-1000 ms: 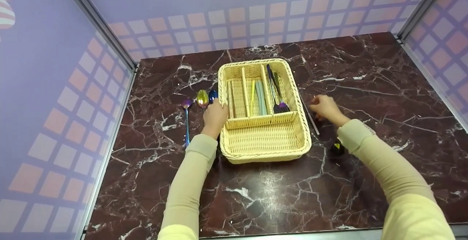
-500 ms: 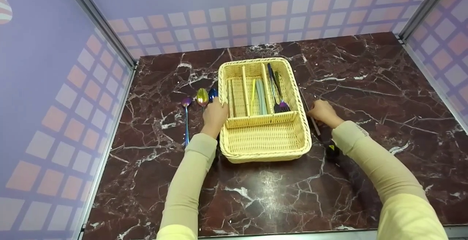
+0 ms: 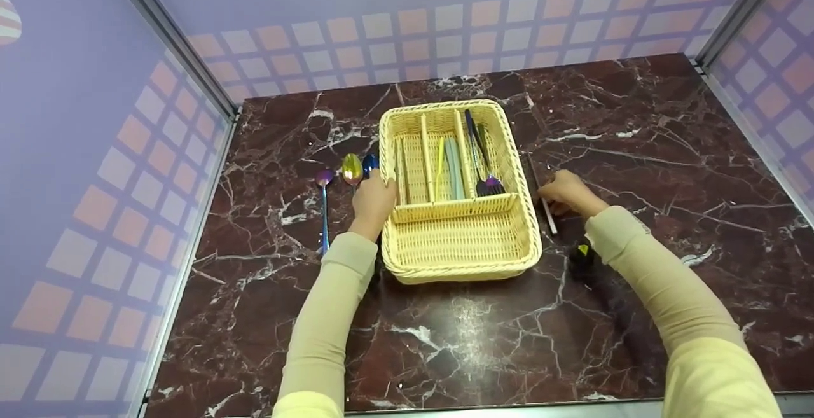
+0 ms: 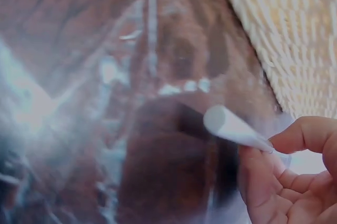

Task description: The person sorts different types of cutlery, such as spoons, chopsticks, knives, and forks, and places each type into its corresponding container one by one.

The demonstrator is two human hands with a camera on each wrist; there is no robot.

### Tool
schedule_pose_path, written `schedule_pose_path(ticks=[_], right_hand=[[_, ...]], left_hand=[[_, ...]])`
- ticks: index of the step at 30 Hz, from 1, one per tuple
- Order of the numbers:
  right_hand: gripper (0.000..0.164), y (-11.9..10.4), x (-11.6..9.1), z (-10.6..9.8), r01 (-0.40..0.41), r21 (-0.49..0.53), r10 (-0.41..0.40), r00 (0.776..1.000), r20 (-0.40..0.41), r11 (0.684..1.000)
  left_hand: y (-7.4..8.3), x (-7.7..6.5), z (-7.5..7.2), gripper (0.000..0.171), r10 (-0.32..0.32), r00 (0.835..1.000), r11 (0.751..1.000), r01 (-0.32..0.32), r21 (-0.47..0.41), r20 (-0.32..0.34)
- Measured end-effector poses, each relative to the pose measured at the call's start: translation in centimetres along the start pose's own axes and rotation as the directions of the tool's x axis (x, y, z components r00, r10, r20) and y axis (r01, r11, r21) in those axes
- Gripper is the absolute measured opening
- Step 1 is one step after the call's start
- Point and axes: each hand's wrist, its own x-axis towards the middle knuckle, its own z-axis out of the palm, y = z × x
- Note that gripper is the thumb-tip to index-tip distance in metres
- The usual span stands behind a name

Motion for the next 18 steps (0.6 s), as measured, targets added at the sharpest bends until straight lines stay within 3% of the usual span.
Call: schedule_pose_path(ticks=[4,9,18], right_hand=[[0.009,-0.9,-0.2,-1.1,-0.012,0.080,0.011,1.000,0.014,0.997],[0.010,-3.1,-0.4,-2.2,0.032,0.103,-0.032,0.999,-0.007,0.994],[0.005,-10.2,-0.8,-1.8,0.083,0.210,-0.082,0.997,-0.015,0.974]], left_hand=[[0.1,0.0,0.1,0.048,0.004,1.000,1.000,-0.004,-0.003,-0.015],[0.1,0.0,0.1,0.046,0.007,1.000,1.000,-0.007,-0.002,-0.023],[0.0,0.0,0.1,0.048,-0.002,1.000,1.000,0.002,-0.001,0.004]])
